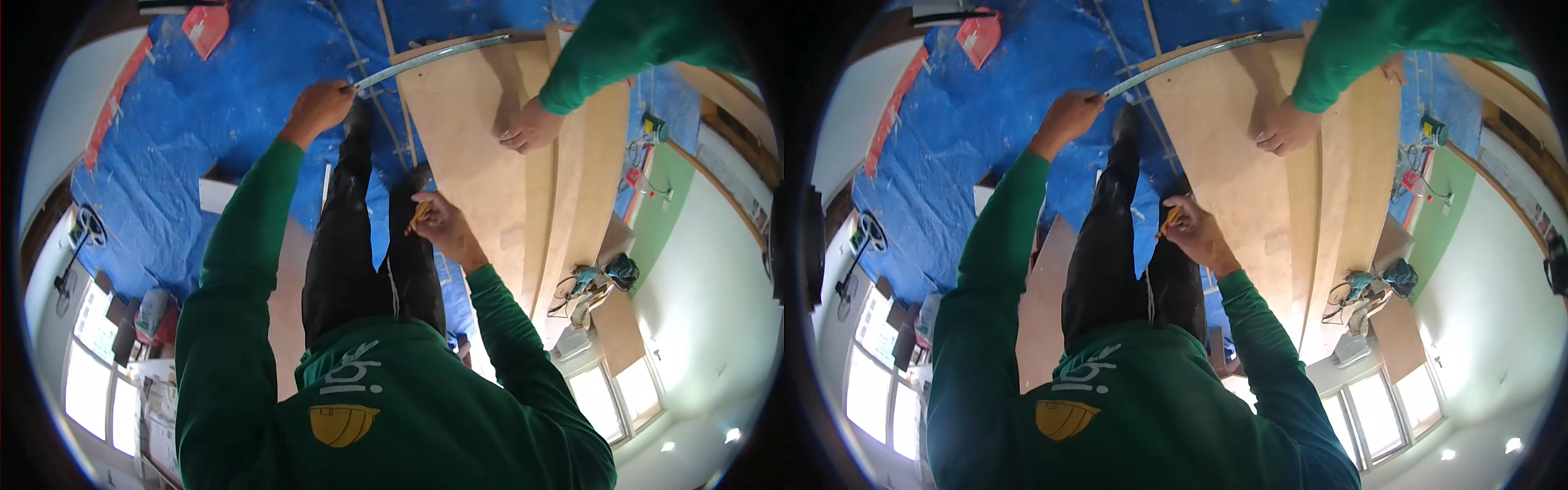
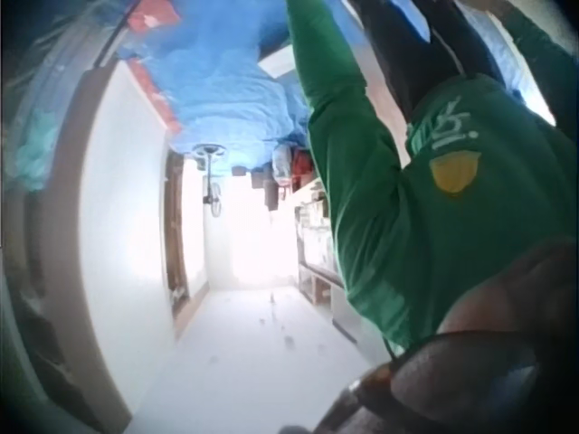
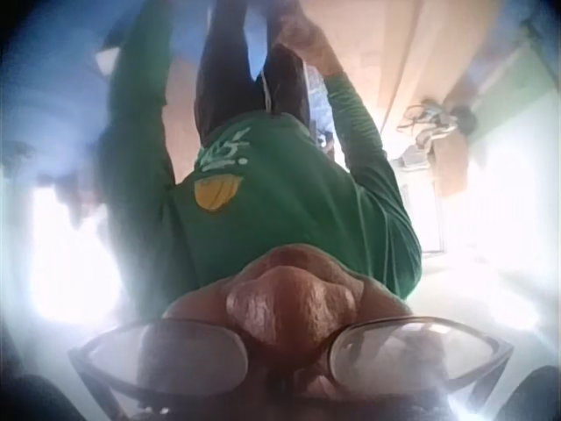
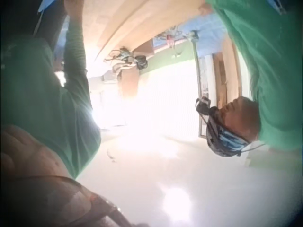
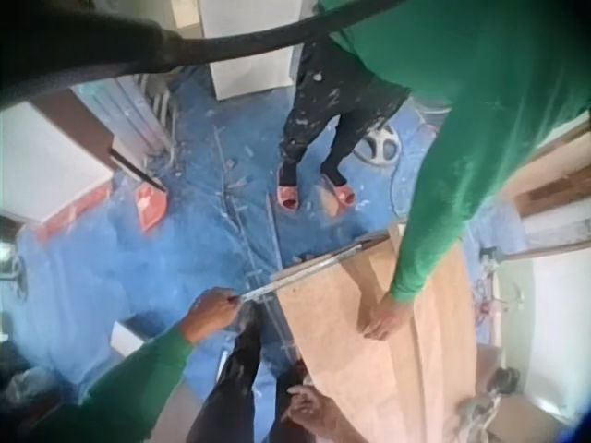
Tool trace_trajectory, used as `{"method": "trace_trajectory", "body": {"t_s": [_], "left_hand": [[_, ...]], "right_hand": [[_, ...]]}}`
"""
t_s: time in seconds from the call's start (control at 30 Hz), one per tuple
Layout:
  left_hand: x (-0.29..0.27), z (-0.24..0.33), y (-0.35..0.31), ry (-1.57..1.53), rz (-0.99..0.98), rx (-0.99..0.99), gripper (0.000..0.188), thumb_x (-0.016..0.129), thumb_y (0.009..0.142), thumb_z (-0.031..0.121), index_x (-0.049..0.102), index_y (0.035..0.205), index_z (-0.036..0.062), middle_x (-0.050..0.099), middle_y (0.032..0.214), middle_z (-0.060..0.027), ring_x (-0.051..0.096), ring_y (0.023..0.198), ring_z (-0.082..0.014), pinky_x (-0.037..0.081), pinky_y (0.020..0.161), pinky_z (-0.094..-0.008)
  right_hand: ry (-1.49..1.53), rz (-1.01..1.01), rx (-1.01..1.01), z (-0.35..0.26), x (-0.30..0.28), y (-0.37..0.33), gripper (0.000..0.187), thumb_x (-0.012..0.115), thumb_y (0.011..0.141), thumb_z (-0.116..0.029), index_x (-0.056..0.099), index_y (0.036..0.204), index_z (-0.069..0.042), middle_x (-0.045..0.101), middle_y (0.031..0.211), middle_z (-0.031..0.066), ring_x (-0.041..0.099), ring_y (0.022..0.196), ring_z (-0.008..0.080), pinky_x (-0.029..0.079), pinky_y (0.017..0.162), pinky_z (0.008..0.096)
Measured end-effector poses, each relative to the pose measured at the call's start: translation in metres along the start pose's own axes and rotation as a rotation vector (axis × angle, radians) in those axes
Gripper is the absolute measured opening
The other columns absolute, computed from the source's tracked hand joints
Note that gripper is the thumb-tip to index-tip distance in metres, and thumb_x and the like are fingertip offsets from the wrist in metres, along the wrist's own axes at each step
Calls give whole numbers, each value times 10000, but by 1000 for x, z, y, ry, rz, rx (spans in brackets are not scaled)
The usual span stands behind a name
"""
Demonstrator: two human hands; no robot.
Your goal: The person measures a wall and a large wooden panel using a tape measure and pencil. They then use a power drill to fasten a wooden trim piece to the panel. The person continues to measure and mark the panel for further assembly.
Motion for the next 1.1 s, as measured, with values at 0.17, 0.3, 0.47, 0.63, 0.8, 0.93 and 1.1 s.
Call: {"method": "trace_trajectory", "body": {"t_s": [0.17, 0.3, 0.47, 0.63, 0.8, 0.93, 1.1], "left_hand": [[9, -15, 15, 24, -16, 38, 340, 586, 1037, 367, 771, 1071, 84, 767, 959, -148, 713, 864, -378, 551, 776, -466], [-8, 2, 7, 42, 0, 15, 320, 584, 1037, 320, 777, 1098, 73, 774, 979, -145, 718, 885, -359, 562, 795, -449], [3, -1, 17, 196, 14, 311, 308, 621, 989, 301, 792, 1125, 84, 779, 1018, -133, 729, 917, -330, 571, 815, -430], [-5, 11, 13, 184, -133, 173, 253, 594, 1029, 222, 769, 1169, 104, 746, 1097, -87, 738, 986, -327, 627, 839, -463], [-8, 15, 10, 201, -153, 181, 238, 612, 1014, 212, 771, 1133, 80, 742, 1058, -92, 733, 978, -326, 616, 844, -466], [-9, 2, 11, -43, -130, 112, 253, 636, 952, 218, 789, 1092, 72, 721, 908, -83, 638, 754, -244, 521, 688, -392], [0, -9, 23, -40, -98, 237, 257, 640, 930, 204, 794, 1076, 58, 721, 865, -90, 612, 670, -212, 484, 633, -355]], "right_hand": [[-336, 220, -170, -40, -29, 10, 353, 807, 932, -84, 597, 1199, 11, 698, 850, 83, 705, 767, 144, 587, 721, 298], [-280, 298, -181, -74, -52, 36, 257, 719, 1032, -182, 659, 1179, 20, 650, 745, 82, 617, 655, 125, 534, 627, 307], [-738, 378, -498, -135, -78, 75, 212, 671, 1049, -175, 729, 1126, 14, 678, 732, 122, 641, 602, 221, 509, 604, 367], [-655, 352, -320, -160, -94, 96, 262, 738, 1002, -173, 727, 1176, 22, 743, 812, 127, 708, 703, 205, 526, 632, 341], [-501, 259, -304, -175, -96, 114, 304, 784, 981, -225, 767, 1173, 10, 743, 835, 91, 668, 762, 114, 508, 662, 273], [-682, 241, -460, -216, -83, 132, 235, 759, 1009, -189, 790, 1173, -23, 743, 885, 32, 636, 801, 79, 537, 730, 244], [193, -35, -396, -195, -92, 201, 212, 813, 936, -182, 749, 1098, -62, 668, 920, 23, 602, 886, 95, 496, 763, 265]]}}
Point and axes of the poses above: each hand's wrist, its own y-axis towards the middle knuckle, its own x-axis out of the palm, z = x × y, the point moved 8 cm from there along y, towards the middle knuckle
